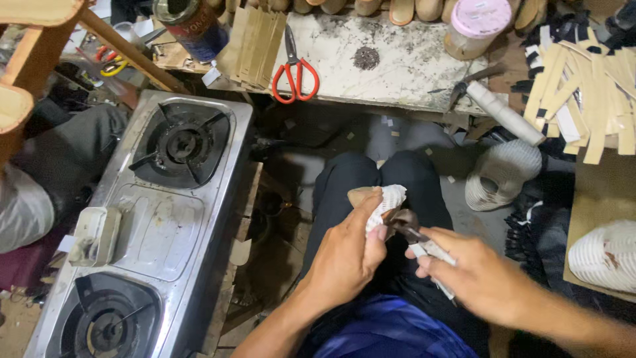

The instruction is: The person sits with a woven shoe upper on a last in their lap and trims excess material from the sole edge using pincers, rotating the shoe to work around it. They then press a black strap across the shoe and hold a flat wooden strip against the sole edge.

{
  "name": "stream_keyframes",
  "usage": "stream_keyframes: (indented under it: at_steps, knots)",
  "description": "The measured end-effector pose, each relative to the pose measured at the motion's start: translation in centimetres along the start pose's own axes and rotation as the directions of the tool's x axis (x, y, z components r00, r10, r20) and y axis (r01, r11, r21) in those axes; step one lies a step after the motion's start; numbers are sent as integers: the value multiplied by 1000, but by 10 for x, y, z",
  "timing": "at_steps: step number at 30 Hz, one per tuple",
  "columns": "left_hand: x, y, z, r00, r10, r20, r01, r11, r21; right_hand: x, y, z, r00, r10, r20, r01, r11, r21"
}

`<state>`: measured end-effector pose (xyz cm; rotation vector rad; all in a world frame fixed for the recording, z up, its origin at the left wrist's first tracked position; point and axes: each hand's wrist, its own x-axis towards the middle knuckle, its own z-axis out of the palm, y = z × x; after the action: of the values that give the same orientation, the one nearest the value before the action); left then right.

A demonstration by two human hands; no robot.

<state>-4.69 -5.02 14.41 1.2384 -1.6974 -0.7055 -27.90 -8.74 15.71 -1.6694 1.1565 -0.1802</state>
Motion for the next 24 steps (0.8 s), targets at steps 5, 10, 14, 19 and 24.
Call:
stream_keyframes:
  at_steps: [5,10,14,19,24]
  knots:
    - [-11,8,14,996,-15,93,13,1000,23,-14,-12,-49,974,-26,227,103,937,-333]
    - [-14,12,19,982,-36,188,20,996,88,-26,-52,-62,949,0,315,222,707,-671]
    - [-12,1,2,986,103,135,-111,992,56,-18,-66,-46,967,-125,221,252,568,-783]
    - [-2,-9,-26,947,-131,294,222,928,-300,1,-35,-2,825,-566,5,385,554,-738]
    - [4,-2,-25,918,-242,313,343,882,-323,3,-7,35,704,-675,-220,340,594,-729]
